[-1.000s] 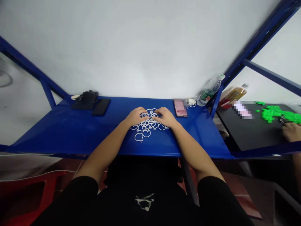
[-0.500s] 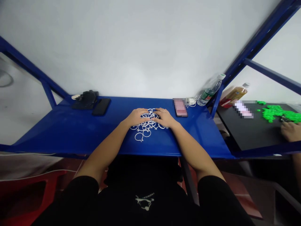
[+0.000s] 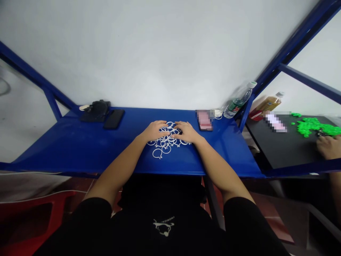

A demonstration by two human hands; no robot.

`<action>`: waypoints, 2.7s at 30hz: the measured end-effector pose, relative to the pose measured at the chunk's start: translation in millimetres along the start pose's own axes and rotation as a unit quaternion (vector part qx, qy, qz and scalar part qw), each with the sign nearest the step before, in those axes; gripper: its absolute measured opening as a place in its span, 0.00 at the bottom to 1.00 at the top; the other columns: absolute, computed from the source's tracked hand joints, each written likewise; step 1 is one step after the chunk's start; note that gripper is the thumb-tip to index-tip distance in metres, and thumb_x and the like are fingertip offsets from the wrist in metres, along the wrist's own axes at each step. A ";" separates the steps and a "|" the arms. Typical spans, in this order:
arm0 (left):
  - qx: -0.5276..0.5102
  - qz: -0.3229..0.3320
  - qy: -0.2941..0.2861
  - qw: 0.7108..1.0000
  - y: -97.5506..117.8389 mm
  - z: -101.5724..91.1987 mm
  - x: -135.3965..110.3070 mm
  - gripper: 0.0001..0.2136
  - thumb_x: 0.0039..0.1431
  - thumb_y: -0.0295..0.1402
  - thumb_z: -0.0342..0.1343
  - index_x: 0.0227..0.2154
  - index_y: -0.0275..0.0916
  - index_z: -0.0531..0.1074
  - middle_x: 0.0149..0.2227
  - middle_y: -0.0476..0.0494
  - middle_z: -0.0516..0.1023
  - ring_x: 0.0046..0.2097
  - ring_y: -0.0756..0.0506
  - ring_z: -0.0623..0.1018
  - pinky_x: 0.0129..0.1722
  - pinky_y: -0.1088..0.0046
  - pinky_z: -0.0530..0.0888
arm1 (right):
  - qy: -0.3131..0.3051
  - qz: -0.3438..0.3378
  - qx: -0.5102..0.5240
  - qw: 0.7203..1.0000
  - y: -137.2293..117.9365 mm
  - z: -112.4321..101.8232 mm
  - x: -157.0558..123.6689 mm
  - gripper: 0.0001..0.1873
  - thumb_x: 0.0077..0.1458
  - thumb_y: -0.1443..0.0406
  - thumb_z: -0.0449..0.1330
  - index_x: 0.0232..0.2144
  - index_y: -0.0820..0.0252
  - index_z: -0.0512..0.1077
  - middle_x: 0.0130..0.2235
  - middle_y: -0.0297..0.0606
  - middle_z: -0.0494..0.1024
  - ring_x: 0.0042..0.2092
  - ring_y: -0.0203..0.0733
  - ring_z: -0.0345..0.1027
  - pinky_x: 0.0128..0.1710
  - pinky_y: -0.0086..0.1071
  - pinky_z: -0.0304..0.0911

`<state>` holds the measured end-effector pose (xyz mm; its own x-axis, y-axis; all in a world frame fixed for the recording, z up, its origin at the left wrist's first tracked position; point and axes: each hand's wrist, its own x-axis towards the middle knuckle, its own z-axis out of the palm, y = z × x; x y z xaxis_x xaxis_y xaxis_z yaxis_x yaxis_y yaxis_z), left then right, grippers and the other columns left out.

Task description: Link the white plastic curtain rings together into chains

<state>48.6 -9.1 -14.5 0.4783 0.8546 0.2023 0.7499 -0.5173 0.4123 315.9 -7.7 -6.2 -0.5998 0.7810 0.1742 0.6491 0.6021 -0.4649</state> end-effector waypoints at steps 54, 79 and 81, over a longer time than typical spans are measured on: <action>-0.049 -0.014 -0.019 0.998 6.4 0.8 -2.8 0.24 0.67 0.48 0.59 0.62 0.43 0.75 0.66 0.40 0.73 0.71 0.34 0.68 0.71 0.51 0.65 | -0.016 -0.004 0.026 1.000 -0.5 -2.8 -0.5 0.34 0.57 0.40 0.67 0.58 0.51 0.77 0.67 0.50 0.72 0.72 0.67 0.58 0.69 0.73 0.45; -0.075 -0.059 -0.031 0.995 21.9 -12.1 -6.5 0.24 0.66 0.48 0.61 0.61 0.46 0.76 0.62 0.41 0.78 0.65 0.35 0.76 0.64 0.55 0.73 | -0.006 -0.031 0.045 0.999 0.2 -0.1 -0.4 0.39 0.57 0.40 0.66 0.64 0.51 0.73 0.66 0.48 0.73 0.71 0.68 0.60 0.70 0.70 0.50; -0.073 -0.051 -0.023 0.996 20.5 -10.7 -6.2 0.23 0.66 0.48 0.61 0.61 0.47 0.77 0.61 0.42 0.79 0.64 0.35 0.76 0.63 0.55 0.74 | 0.001 -0.042 0.043 0.998 0.0 0.1 -0.1 0.41 0.57 0.39 0.66 0.66 0.51 0.71 0.66 0.47 0.74 0.70 0.67 0.62 0.70 0.67 0.52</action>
<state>56.1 -24.5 2.3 0.4263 0.8975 0.1126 0.7230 -0.4129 0.5539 315.9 -7.8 -6.2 -0.6492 0.7288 0.2177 0.5540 0.6492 -0.5211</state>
